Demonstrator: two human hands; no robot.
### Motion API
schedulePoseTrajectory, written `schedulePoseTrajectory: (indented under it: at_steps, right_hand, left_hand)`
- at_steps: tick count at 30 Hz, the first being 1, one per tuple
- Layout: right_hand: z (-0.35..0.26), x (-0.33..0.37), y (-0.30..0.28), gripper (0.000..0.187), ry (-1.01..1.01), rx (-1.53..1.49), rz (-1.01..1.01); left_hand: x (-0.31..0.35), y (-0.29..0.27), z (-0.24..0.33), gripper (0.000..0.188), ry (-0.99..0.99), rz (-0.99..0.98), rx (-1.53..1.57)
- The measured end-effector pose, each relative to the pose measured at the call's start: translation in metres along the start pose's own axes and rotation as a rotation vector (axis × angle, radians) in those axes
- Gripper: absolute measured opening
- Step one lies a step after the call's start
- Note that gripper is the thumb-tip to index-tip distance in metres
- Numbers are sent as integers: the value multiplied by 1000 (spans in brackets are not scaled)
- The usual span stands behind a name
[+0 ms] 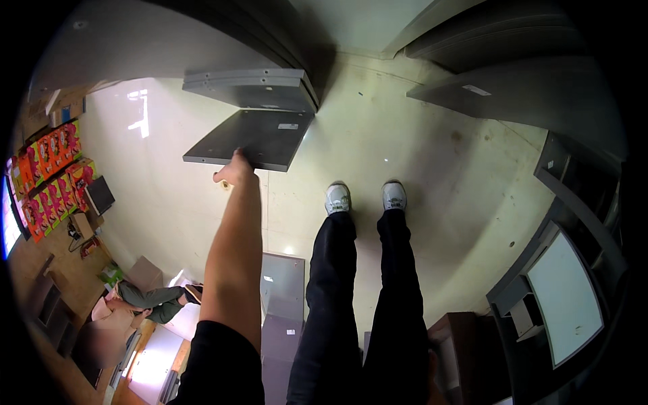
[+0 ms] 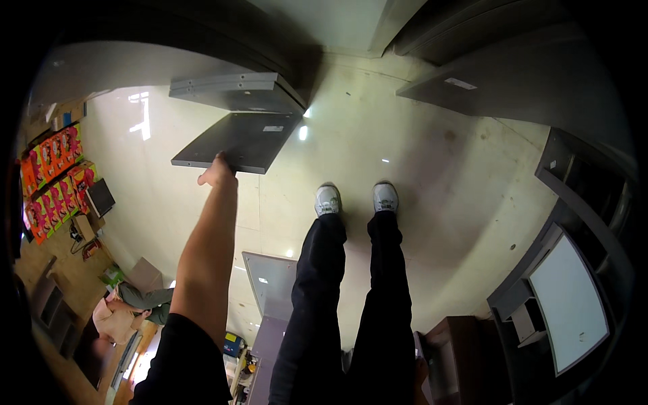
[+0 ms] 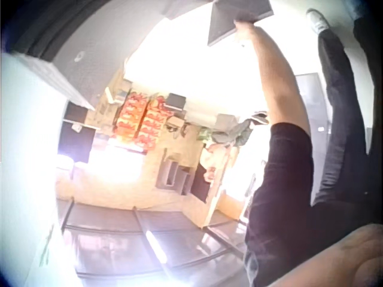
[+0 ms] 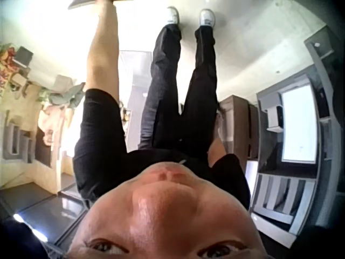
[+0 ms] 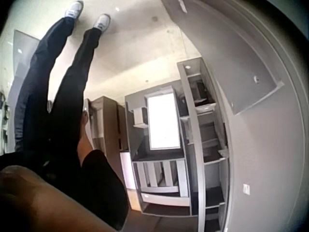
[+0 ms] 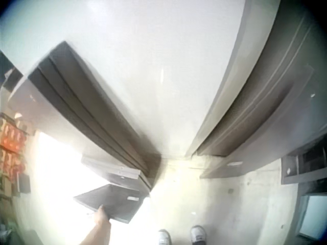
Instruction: The person assembles gray cabinet components on the floor using a cordless drill. They align panels, drive screws, and place a wooden shelf into the frame. Other people are visible in the background.
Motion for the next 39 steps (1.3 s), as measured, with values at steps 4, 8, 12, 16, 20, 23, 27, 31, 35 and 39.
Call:
schedulePoseTrajectory:
  at_steps: [4, 8, 12, 16, 20, 23, 27, 31, 35, 39]
  right_hand:
    - [7, -24, -32, 38, 24, 2, 35]
    - [-66, -48, -92, 44, -43, 51, 59]
    - [-60, -120, -137, 43, -477, 88, 183]
    - [-129, -136, -181, 40, -599, 174, 262]
    - [-196, -125, -208, 36, -674, 329, 339]
    - [-219, -129, -215, 37, -810, 396, 371]
    - [-227, -129, -211, 37, -897, 556, 433]
    - [-218, -111, -186, 37, -920, 410, 470]
    - [-231, -34, -83, 31, -729, -104, 295]
    - [-255, 96, 77, 28, -885, -27, 133]
  left_hand:
    - [-54, -5, -47, 31, -469, -591, 47]
    - [-50, -66, -66, 27, -216, -606, 33]
    - [-14, -191, -102, 24, 33, -510, -302]
    - [19, -335, -131, 33, 195, -426, -457]
    - [38, -478, -178, 36, 188, -308, -778]
    - [28, -579, -237, 37, 142, -205, -863]
    - [3, -706, -329, 37, 21, -88, -779]
    - [-26, -786, -397, 32, -65, 10, -680]
    - [-69, -840, -447, 33, -81, 50, -603]
    - [-108, -864, -474, 33, -79, 58, -464]
Point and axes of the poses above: each hand's wrist, its own x-axis away from the middle knuckle, its own y-axis out of the palm, z = x × y, the point moved 5 cm from there along -x, towards the middle knuckle, and after that the axes turned 7 degrees about z, right-handed, at the moved point
